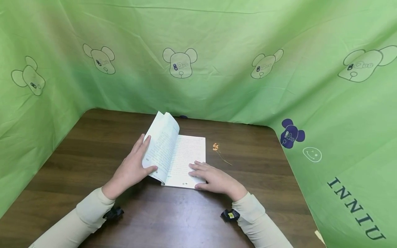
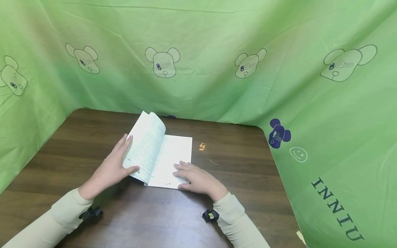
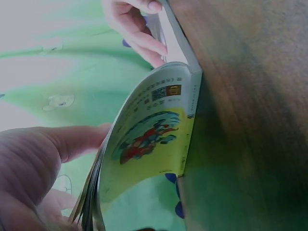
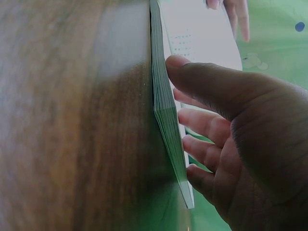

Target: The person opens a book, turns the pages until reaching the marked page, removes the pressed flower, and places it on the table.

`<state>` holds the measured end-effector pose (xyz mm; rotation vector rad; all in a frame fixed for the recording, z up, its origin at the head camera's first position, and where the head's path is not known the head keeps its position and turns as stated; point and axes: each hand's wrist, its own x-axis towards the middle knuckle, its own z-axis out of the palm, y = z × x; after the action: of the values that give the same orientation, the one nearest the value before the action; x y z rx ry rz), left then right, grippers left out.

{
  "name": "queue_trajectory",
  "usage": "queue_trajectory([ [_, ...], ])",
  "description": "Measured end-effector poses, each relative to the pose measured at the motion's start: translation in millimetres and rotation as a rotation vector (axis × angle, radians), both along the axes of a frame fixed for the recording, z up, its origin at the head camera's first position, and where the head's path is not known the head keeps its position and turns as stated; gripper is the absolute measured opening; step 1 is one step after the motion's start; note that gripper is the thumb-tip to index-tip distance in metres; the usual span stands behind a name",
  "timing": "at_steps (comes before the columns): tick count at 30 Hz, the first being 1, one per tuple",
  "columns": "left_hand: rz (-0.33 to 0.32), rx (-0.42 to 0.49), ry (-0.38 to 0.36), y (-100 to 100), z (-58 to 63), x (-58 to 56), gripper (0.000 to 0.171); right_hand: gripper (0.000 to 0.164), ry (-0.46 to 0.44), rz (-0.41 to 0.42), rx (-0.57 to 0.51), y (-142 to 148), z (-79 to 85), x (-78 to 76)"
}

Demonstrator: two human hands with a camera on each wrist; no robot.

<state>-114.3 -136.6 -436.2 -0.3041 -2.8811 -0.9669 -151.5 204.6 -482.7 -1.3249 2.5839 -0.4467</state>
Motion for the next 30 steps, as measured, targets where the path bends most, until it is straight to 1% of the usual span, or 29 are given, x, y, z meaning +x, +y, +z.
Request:
queue_trajectory([
  [4,0.006,0.065,-0.014,-2,4.5,-0.9,0.12,0.053,0.004,0.005,0.001,0,0.6,0.1],
  [7,0.017,0.097,-0.031,-2,7.9,-1.4,0.125,0.053,0.009,0.01,0.001,0,1.2,0.3],
  [10,0.038,0.136,-0.034,-2,11.5,-1.9,0.125,0.052,0.014,0.014,-0.002,0,1.6,0.3],
  [15,0.077,0.236,-0.017,-1,16.0,-2.5,0.123,0.053,0.019,0.003,-0.011,0,2.1,0.7],
  [18,0.08,0.275,-0.027,-1,17.8,-3.4,0.122,0.053,0.029,-0.012,-0.007,0,2.9,1.0],
  [21,0.076,0.288,-0.045,-2,19.2,-4.6,0.121,0.053,0.041,-0.027,-0.013,0,5.8,1.7],
  [27,0.049,0.304,-0.094,-4,23.7,-8.7,0.121,0.054,0.045,-0.095,-0.053,2,14.6,0.3],
  [30,0.032,0.334,-0.125,-4,26.5,-11.1,0.12,0.056,0.018,-0.164,-0.077,3,18.0,-3.4],
])
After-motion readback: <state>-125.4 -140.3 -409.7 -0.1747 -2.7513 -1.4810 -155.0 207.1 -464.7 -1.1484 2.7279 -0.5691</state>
